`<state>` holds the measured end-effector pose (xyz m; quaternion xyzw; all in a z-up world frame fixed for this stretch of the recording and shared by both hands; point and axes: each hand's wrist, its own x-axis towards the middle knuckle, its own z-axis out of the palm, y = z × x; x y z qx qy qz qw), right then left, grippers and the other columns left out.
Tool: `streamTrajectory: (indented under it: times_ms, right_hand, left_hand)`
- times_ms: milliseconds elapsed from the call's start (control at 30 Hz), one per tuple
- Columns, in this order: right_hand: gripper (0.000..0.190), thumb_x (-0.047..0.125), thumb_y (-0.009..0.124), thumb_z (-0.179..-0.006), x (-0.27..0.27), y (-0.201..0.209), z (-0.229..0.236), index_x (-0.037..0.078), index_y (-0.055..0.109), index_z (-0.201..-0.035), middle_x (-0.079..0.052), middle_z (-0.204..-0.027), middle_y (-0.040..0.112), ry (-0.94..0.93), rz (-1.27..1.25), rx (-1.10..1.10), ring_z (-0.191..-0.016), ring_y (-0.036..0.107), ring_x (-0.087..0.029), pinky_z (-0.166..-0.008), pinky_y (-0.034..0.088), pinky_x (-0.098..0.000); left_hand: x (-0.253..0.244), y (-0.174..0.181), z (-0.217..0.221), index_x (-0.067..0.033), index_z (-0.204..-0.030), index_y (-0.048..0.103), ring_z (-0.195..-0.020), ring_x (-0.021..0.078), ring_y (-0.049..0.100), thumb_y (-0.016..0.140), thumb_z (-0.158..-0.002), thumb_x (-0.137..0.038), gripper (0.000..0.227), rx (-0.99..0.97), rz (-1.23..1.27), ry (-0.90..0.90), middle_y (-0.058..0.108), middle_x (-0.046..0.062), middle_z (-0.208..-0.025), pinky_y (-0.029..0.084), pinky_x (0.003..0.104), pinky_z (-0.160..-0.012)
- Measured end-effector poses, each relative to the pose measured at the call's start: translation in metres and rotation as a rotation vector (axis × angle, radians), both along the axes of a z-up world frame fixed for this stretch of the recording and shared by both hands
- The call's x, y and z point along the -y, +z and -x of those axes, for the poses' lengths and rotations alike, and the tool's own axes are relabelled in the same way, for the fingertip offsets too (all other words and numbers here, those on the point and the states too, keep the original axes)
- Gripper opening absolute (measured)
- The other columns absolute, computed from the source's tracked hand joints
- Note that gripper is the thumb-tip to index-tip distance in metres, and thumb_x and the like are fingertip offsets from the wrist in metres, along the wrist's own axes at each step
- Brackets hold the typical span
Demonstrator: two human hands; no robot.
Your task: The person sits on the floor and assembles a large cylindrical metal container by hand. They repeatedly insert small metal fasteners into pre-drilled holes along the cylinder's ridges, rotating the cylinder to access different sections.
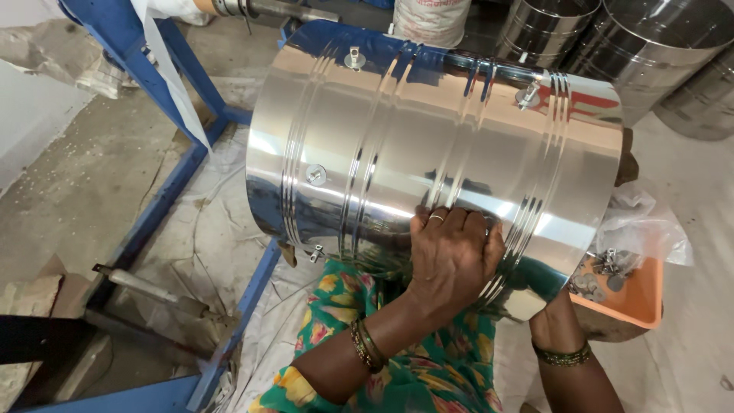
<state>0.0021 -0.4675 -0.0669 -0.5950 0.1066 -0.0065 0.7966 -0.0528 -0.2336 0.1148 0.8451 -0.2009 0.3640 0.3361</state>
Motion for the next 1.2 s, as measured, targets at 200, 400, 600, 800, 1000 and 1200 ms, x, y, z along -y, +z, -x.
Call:
streamTrajectory:
  times_ms: [200, 400, 600, 800, 1000, 1200]
  right_hand:
    - [0.008, 0.011, 0.069, -0.101, 0.001, -0.004, 0.001, 0.005, 0.069, -0.106, -0.011, -0.1, 0.071, 0.008, -0.003, 0.004, -0.085, 0.067, -0.02, -0.076, 0.058, -0.0331]
    - [0.007, 0.01, 0.068, -0.102, 0.004, -0.008, 0.003, 0.005, 0.068, -0.107, -0.011, -0.101, 0.07, -0.004, -0.013, 0.009, -0.085, 0.067, -0.02, -0.077, 0.058, -0.0327]
    - [0.006, 0.01, 0.068, -0.104, 0.003, -0.014, 0.004, 0.005, 0.067, -0.108, -0.011, -0.101, 0.07, -0.015, -0.031, 0.006, -0.085, 0.066, -0.019, -0.077, 0.058, -0.0323]
    - [0.006, 0.009, 0.067, -0.105, 0.003, -0.017, 0.004, 0.005, 0.066, -0.109, -0.011, -0.102, 0.07, -0.014, -0.032, -0.004, -0.085, 0.066, -0.019, -0.077, 0.058, -0.032]
    - [0.005, 0.009, 0.066, -0.106, 0.006, -0.02, 0.003, 0.005, 0.065, -0.11, -0.011, -0.102, 0.069, -0.013, -0.035, -0.015, -0.085, 0.066, -0.018, -0.078, 0.058, -0.0316]
    - [0.005, 0.009, 0.066, -0.108, 0.012, -0.021, 0.0, 0.005, 0.064, -0.11, -0.011, -0.102, 0.069, -0.023, -0.037, -0.021, -0.085, 0.066, -0.018, -0.078, 0.058, -0.0313]
  left_hand:
    - [0.001, 0.0, -0.002, -0.0043, -0.08, 0.066, -0.074, 0.0288, 0.059, 0.068, -0.084, -0.019, 0.016, -0.004, -0.018, -0.007, 0.064, 0.013, -0.079, 0.041, 0.048, -0.085]
    - [-0.011, -0.003, -0.008, -0.0041, -0.09, 0.066, -0.081, 0.0275, 0.06, 0.071, -0.089, -0.018, 0.015, 0.051, -0.123, -0.079, 0.064, 0.013, -0.085, 0.041, 0.048, -0.088]
    - [-0.016, -0.017, -0.004, -0.0061, -0.099, 0.063, -0.092, 0.028, 0.059, 0.079, -0.093, -0.025, 0.026, 0.103, -0.032, -0.067, 0.061, 0.012, -0.096, 0.04, 0.049, -0.095]
    - [-0.013, -0.031, -0.008, -0.0067, -0.101, 0.065, -0.093, 0.0237, 0.058, 0.08, -0.094, -0.029, 0.028, 0.093, 0.057, -0.108, 0.063, 0.009, -0.099, 0.034, 0.044, -0.093]
    - [-0.006, -0.034, -0.01, -0.009, -0.107, 0.068, -0.095, 0.0208, 0.059, 0.079, -0.097, -0.023, 0.02, 0.087, 0.095, -0.133, 0.064, 0.004, -0.098, 0.034, 0.043, -0.098]
    - [-0.019, -0.018, -0.014, -0.0097, -0.111, 0.07, -0.1, 0.0205, 0.058, 0.077, -0.095, -0.016, 0.019, 0.078, 0.036, -0.288, 0.066, 0.002, -0.104, 0.034, 0.042, -0.1]
